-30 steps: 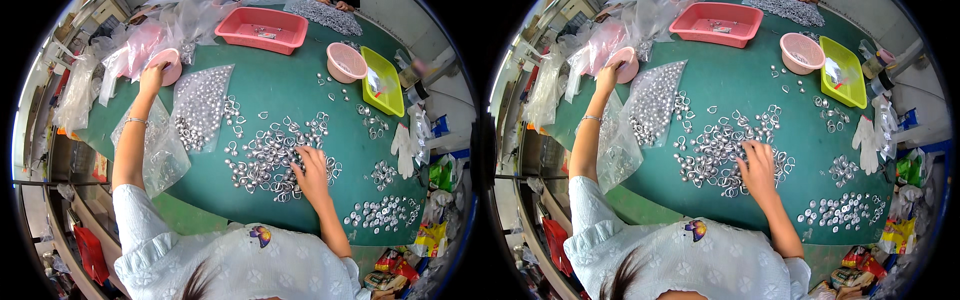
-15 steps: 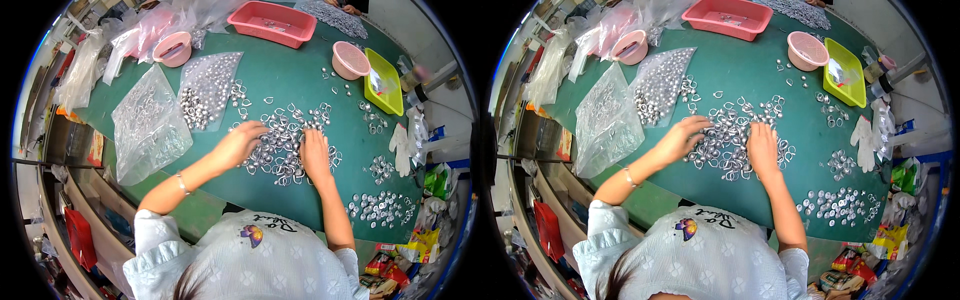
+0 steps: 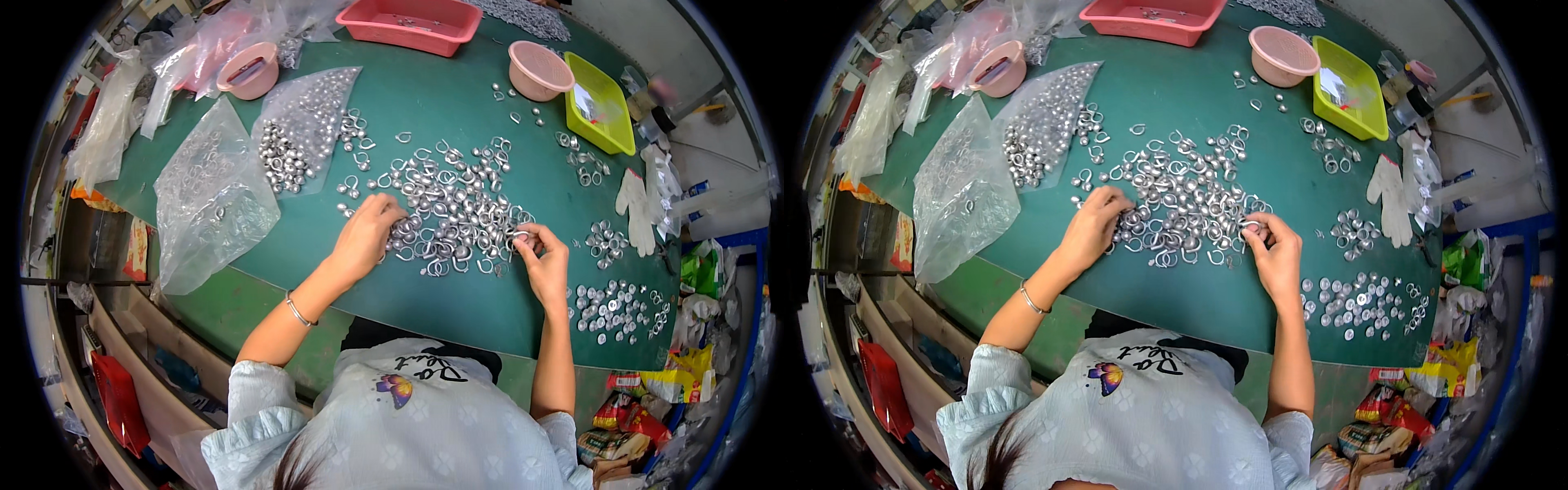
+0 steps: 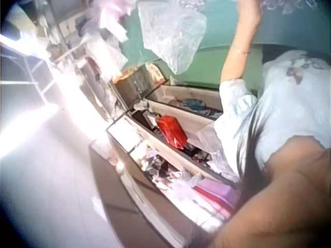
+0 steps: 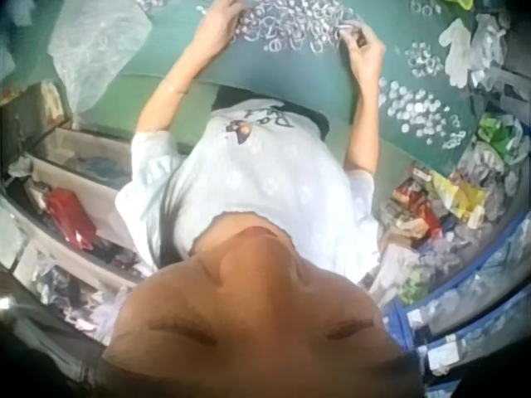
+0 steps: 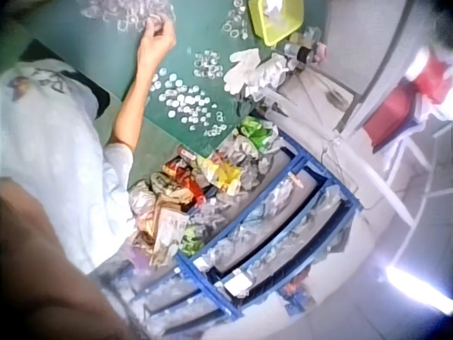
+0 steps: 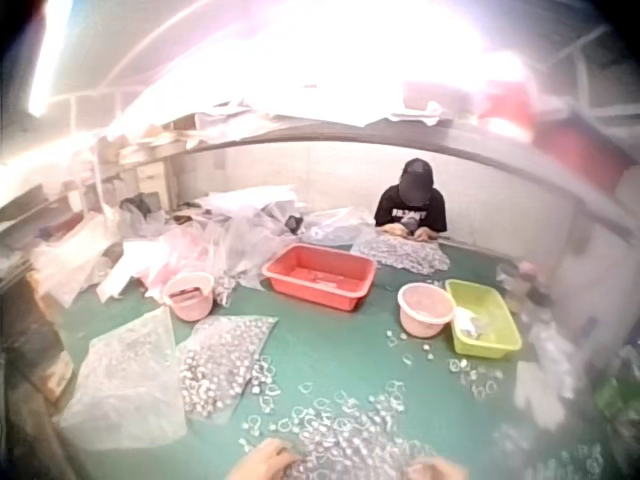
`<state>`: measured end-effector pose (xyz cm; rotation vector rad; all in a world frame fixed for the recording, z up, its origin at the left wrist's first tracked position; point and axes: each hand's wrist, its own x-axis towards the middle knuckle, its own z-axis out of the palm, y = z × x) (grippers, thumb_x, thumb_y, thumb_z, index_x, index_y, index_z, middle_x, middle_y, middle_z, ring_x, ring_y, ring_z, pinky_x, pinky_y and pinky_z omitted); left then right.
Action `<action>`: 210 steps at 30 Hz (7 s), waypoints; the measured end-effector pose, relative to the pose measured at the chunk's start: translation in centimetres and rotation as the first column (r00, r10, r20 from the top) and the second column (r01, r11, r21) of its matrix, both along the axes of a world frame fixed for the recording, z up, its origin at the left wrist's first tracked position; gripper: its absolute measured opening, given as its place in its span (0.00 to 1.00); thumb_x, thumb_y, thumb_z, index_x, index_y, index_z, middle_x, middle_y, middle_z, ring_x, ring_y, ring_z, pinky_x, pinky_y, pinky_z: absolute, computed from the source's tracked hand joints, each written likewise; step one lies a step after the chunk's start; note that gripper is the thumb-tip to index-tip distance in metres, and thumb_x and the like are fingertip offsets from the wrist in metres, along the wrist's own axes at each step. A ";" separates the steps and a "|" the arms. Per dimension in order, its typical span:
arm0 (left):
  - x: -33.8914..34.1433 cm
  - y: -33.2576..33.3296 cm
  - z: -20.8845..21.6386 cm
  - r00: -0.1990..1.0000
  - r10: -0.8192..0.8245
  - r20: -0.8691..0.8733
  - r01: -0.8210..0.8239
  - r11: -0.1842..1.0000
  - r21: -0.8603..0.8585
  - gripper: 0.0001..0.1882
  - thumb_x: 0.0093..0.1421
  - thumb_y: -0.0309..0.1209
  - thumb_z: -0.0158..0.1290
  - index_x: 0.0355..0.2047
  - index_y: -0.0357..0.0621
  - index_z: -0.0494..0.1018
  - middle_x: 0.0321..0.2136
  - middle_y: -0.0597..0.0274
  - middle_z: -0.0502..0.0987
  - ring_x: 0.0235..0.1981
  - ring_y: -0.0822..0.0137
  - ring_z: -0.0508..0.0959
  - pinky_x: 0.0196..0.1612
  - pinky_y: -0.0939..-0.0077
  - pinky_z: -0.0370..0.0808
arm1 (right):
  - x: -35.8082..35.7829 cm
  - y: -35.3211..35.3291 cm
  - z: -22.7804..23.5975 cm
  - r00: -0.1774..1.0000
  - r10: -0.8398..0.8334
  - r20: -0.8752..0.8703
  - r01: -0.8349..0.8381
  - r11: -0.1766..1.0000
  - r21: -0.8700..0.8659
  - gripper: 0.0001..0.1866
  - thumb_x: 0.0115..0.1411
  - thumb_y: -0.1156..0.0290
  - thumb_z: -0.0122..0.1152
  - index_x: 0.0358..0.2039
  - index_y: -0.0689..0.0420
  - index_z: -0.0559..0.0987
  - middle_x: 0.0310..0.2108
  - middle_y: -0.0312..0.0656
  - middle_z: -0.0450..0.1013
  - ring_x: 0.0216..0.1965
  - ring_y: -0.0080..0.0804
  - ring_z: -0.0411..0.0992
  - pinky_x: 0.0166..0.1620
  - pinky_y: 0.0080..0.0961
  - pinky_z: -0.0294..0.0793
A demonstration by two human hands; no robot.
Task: The person repeatedly picks up small silver metal rings and spherical beads from a green table, snaps the rings shut around the beads, and places the assembled units into a clear plastic bag. The process is continuous and repetitive throughout the clip.
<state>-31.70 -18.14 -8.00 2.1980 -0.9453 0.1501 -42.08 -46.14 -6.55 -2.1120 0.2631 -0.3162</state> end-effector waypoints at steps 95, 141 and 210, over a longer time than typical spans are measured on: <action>-9.9 -6.3 2.0 -0.141 -0.774 -0.617 -0.563 0.575 -0.593 0.10 0.62 0.34 0.48 0.29 0.41 0.71 0.23 0.68 0.72 0.24 0.77 0.70 0.28 0.85 0.68 | -6.3 7.4 3.0 0.992 0.124 -0.012 -0.054 0.516 0.855 0.14 0.62 0.73 0.48 0.47 0.63 0.68 0.30 0.39 0.72 0.19 0.17 0.63 0.19 0.12 0.60; -9.2 -6.7 0.7 0.259 -0.682 -0.684 -0.560 0.472 -0.681 0.12 0.62 0.30 0.48 0.41 0.34 0.72 0.29 0.64 0.74 0.28 0.77 0.72 0.32 0.79 0.74 | -5.5 6.3 4.6 0.969 0.225 -0.107 -0.114 0.781 0.614 0.18 0.67 0.59 0.40 0.33 0.61 0.72 0.22 0.31 0.65 0.22 0.14 0.60 0.22 0.13 0.59; -13.7 -6.5 -0.7 -0.477 -0.658 -0.582 -0.350 0.750 -0.561 0.21 0.53 0.20 0.37 0.48 0.30 0.66 0.28 0.60 0.67 0.26 0.73 0.64 0.29 0.81 0.64 | -3.0 -1.8 -0.6 0.937 -0.089 -0.339 -0.164 0.743 -0.649 0.13 0.58 0.64 0.54 0.41 0.55 0.69 0.40 0.47 0.64 0.27 0.52 0.72 0.28 0.45 0.71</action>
